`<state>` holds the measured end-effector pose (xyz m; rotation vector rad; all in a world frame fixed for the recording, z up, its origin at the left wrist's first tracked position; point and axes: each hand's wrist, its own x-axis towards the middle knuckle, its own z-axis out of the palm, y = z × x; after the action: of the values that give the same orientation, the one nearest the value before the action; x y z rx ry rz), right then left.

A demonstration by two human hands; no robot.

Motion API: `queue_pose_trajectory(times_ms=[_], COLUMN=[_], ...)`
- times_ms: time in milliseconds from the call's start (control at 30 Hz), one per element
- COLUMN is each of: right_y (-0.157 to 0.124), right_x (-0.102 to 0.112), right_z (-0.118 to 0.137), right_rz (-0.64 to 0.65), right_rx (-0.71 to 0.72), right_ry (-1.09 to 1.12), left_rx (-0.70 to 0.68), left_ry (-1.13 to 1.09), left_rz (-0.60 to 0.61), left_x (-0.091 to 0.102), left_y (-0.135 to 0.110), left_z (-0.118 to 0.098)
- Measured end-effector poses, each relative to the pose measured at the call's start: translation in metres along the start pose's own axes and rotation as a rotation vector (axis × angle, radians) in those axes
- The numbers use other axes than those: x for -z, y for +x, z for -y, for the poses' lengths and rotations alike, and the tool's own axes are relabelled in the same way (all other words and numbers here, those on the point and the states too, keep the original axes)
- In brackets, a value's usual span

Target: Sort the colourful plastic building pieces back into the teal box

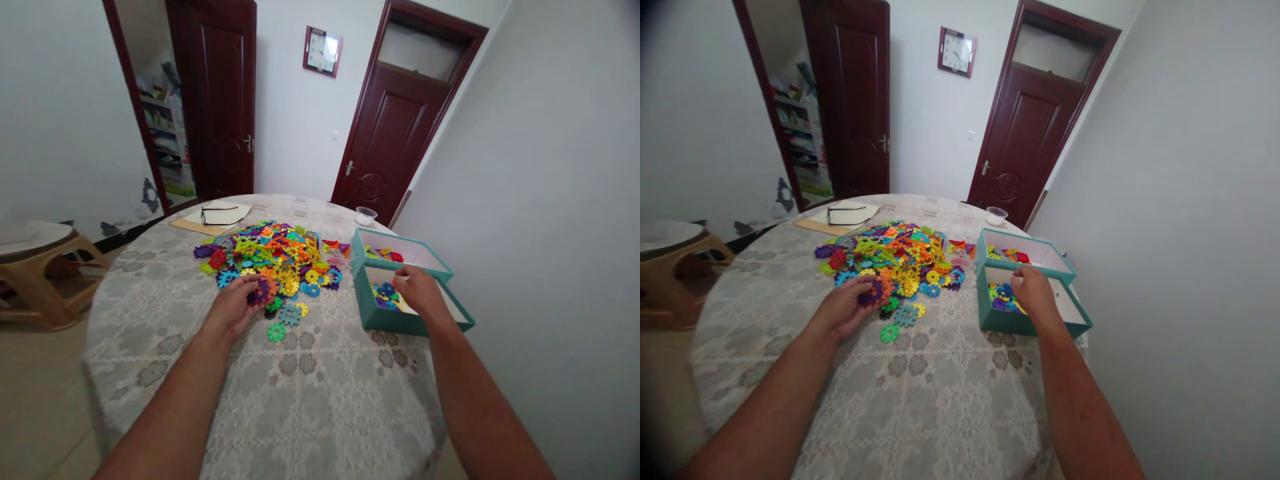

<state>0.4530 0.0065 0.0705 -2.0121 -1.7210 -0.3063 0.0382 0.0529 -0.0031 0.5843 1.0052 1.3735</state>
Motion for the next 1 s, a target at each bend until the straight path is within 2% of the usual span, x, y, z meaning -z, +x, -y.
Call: queue_pose_trajectory(times_ms=[100, 167, 267, 367, 433, 533, 700, 867, 1000], right_y=[-0.008, -0.016, -0.032, -0.051, -0.063, -0.074, -0.083, -0.086, -0.085], right_x=[-0.002, -0.001, -0.008, -0.032, -0.055, -0.085, -0.108, -0.108, -0.104], right_z=[0.01, 0.031, 0.076, 0.12, 0.143, 0.166, 0.175, 0.168, 0.167], right_rz=[-0.135, -0.115, 0.077, 0.31, 0.375, 0.405, 0.42, 0.257, 0.135], right_rx=[0.076, 0.157, 0.303, 0.436, 0.484, 0.564, 0.59, 0.433, 0.361], right_ry=[0.051, 0.166, 0.351, 0.436, 0.438, 0.423, 0.45, 0.67, 0.768], left_rx=[-0.02, -0.022, -0.044, -0.069, -0.076, -0.07, -0.051, -0.031, 0.017], left_ry=[0.008, 0.009, 0.01, 0.006, 0.008, 0.02, 0.063, 0.098, 0.135], left_rz=[-0.028, -0.015, -0.03, -0.07, -0.081, -0.078, -0.056, -0.002, 0.15], left_x=[0.0, -0.001, -0.002, -0.002, -0.001, 0.0, -0.001, -0.003, -0.007], left_y=[-0.001, -0.001, -0.001, -0.001, -0.002, -0.003, -0.006, -0.008, -0.016], left_z=[0.002, 0.002, 0.002, 0.002, 0.002, 0.002, 0.004, 0.005, 0.006])
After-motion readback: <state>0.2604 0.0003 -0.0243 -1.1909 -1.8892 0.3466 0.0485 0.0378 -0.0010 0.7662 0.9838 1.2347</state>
